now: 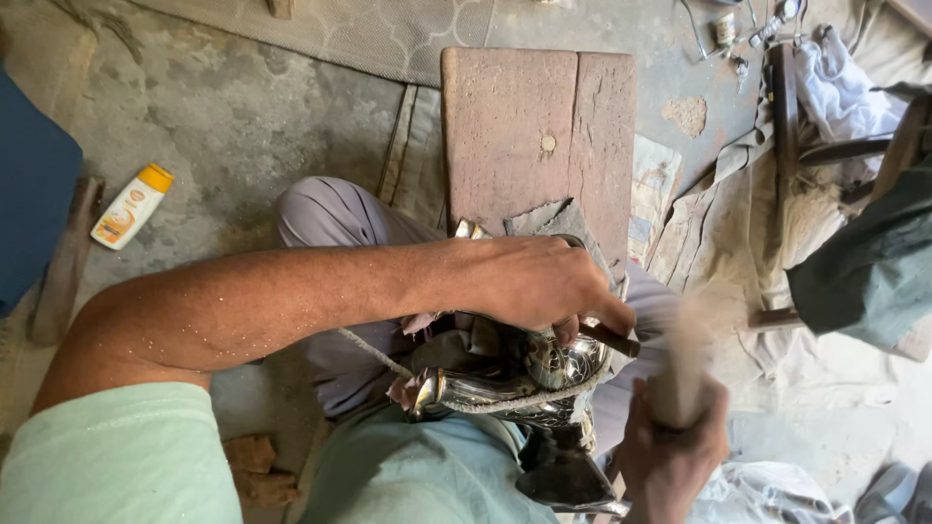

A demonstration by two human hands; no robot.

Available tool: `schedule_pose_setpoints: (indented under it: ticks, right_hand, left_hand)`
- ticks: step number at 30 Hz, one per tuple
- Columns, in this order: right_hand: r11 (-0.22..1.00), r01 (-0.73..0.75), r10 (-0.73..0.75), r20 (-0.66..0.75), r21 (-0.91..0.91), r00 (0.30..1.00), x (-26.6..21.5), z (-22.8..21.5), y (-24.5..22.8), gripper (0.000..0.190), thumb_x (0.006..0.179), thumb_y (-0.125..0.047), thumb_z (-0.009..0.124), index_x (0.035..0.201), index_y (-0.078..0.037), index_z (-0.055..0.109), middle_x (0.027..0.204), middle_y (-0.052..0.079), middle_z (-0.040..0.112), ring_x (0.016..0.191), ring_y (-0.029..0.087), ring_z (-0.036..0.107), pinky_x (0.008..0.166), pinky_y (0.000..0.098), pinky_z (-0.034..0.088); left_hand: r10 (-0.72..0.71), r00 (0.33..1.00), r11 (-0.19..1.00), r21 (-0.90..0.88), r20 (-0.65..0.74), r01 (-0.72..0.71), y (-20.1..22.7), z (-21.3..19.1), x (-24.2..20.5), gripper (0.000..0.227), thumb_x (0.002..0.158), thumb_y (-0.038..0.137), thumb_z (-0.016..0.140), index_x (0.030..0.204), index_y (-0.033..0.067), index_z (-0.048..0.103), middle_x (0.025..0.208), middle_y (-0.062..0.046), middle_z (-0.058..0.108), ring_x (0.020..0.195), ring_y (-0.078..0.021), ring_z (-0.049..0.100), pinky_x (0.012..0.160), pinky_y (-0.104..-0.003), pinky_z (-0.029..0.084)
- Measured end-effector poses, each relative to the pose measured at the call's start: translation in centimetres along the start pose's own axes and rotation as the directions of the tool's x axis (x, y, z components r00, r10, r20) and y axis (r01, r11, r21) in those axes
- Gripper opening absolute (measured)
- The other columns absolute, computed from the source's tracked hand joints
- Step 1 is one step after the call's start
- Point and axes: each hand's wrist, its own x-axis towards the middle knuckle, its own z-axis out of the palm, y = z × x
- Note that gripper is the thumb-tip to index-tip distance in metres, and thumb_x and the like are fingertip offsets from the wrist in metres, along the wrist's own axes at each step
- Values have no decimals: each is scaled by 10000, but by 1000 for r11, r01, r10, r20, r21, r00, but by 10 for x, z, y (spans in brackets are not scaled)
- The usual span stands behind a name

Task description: The person sits on the floor and uses a wooden mallet and a metal chisel to engrave patterns into a silver-colored metal object. They repeatedly strike the chisel to create decorative lines on the surface.

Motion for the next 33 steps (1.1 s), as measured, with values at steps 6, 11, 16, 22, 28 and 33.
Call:
schedule_pose_setpoints:
  ticks: [6,11,16,22,28,33]
  right_hand:
    - [1000,7,-6,-25,26,1000,1,5,-8,332,890,-52,827,1101,63,598,971,127,675,832,184,635,793,316,528]
    - [996,-38,34,44,80,998,6,4,-6,218,941,-52,795,1057,38,634,937,105,708,821,167,653,771,293,538]
    - [991,-57,76,159,-122,984,14,-3,-2,367,864,-42,815,1101,53,551,905,112,708,781,192,692,716,332,556]
    - [917,142,-95,143,-373,985,15,-5,-2,413,833,-20,846,1133,62,575,975,202,694,876,271,689,760,387,537]
    - [945,-105,129,59,-310,990,15,-4,9,406,837,9,830,1125,118,565,929,182,684,782,252,678,713,344,526]
    - [759,-258,119,262,598,958,15,0,30,381,840,63,741,1176,88,562,1024,161,687,914,190,721,912,320,607]
  left_hand:
    - [108,994,994,-22,-20,-108,-7,5,2,613,833,-114,588,1334,237,613,1028,-49,735,744,-136,788,649,-325,599]
    - [30,1000,1000,7,4,-30,-6,4,0,652,873,-163,510,1368,253,602,1028,-65,727,821,-147,786,662,-337,613]
    - [17,1000,998,63,-4,-16,-3,0,-3,490,841,-106,575,1231,184,639,910,-66,749,827,-161,790,653,-364,625]
    - [-15,1000,998,64,-21,16,-2,1,-3,454,868,-95,565,1219,186,627,899,-71,737,822,-162,786,648,-366,625]
    - [-70,996,994,93,56,65,-6,6,3,628,887,-106,569,1388,271,548,966,-67,737,829,-178,776,664,-353,610]
    - [-36,999,993,114,19,33,-7,7,5,584,905,-86,551,1396,230,536,933,-102,719,799,-176,783,599,-339,602]
